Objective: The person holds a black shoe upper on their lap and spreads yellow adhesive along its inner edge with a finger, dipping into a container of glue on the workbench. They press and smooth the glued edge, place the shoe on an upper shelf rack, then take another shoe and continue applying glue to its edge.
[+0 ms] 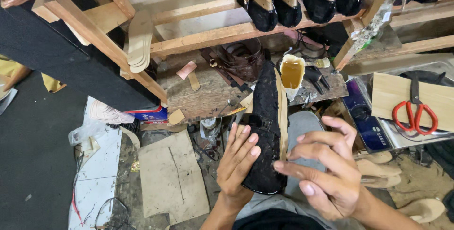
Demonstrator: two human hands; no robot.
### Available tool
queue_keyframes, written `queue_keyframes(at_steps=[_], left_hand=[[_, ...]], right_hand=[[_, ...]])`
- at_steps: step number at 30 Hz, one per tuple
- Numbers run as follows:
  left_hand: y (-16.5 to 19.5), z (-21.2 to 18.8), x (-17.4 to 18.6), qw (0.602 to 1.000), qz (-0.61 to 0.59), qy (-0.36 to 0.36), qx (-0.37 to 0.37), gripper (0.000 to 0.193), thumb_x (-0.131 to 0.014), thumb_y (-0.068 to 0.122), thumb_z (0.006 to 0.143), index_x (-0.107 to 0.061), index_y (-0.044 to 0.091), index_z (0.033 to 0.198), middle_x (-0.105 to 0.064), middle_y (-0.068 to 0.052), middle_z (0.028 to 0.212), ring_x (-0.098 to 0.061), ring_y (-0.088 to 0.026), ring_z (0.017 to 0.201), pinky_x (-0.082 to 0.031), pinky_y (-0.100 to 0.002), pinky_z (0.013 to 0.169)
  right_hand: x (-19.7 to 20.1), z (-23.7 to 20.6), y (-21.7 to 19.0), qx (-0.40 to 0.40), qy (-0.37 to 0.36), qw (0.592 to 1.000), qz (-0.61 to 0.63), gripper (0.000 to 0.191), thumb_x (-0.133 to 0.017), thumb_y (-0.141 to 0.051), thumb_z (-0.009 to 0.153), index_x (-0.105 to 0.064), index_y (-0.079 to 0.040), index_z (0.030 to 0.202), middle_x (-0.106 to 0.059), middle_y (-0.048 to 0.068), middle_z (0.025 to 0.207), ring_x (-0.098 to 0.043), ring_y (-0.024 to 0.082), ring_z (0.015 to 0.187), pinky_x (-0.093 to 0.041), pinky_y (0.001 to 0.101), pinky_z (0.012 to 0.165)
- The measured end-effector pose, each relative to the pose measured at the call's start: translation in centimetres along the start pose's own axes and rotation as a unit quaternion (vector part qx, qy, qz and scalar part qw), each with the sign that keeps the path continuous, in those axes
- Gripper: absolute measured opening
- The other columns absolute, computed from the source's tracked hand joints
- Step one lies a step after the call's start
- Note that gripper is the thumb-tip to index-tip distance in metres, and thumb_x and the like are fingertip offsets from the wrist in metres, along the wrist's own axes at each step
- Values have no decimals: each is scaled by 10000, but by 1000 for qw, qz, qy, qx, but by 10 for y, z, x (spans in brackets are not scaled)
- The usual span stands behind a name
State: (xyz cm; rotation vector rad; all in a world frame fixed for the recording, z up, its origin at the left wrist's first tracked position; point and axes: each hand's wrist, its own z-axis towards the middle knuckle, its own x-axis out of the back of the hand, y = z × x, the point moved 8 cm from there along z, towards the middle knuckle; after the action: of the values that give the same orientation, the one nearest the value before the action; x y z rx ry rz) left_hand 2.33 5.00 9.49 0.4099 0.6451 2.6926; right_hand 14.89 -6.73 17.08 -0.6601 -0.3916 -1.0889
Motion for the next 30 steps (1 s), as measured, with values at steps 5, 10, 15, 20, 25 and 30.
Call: queue_keyframes(at_steps=[5,10,15,20,25,30], left_hand=[[0,-1,0,1000,1,-2,-3,243,-636,42,995,-645,18,1236,-689,-191,1319,-635,-423,1336,-421,-695,1213],[1,-1,1,1000,-6,4,-3,247,-648,47,994,-638,12,1239,-684,-199,1315,-631,-426,1337,-419,-696,1209],[1,-2,1,1000,-16,2,5,274,-677,46,983,-629,15,1251,-680,-195,1324,-623,-420,1346,-422,-692,1215],[2,-2,1,1000,-15,0,8,310,-708,49,969,-620,25,1264,-672,-186,1342,-616,-418,1358,-424,-687,1218],[3,-3,2,1000,-26,3,8,333,-713,38,963,-613,28,1280,-663,-183,1355,-614,-419,1358,-421,-686,1218],[4,-4,3,1000,-27,0,12,339,-698,41,967,-606,34,1293,-668,-180,1352,-620,-420,1359,-422,-689,1223]], right_hand=[[0,0,1,-7,0,1000,7,349,-504,-282,937,-799,-136,1054,-649,24,1019,-580,253,1094,-300,579,1151],[-2,1,3,-19,-6,1000,1,342,-506,-274,938,-804,-139,1036,-646,43,1028,-588,256,1091,-302,578,1148],[-4,1,3,-21,-1,1000,6,349,-504,-273,939,-801,-128,1050,-645,44,1043,-592,251,1091,-300,574,1140],[-6,-3,3,-8,-8,1000,28,369,-487,-274,946,-806,-136,1070,-645,27,1064,-594,239,1097,-313,581,1153],[-9,-5,10,-30,-3,999,27,374,-488,-264,943,-803,-120,1083,-634,44,1067,-595,240,1095,-325,562,1130],[-10,-5,14,-55,9,998,16,355,-502,-256,959,-799,-112,1091,-642,40,1066,-600,244,1087,-319,572,1149]])
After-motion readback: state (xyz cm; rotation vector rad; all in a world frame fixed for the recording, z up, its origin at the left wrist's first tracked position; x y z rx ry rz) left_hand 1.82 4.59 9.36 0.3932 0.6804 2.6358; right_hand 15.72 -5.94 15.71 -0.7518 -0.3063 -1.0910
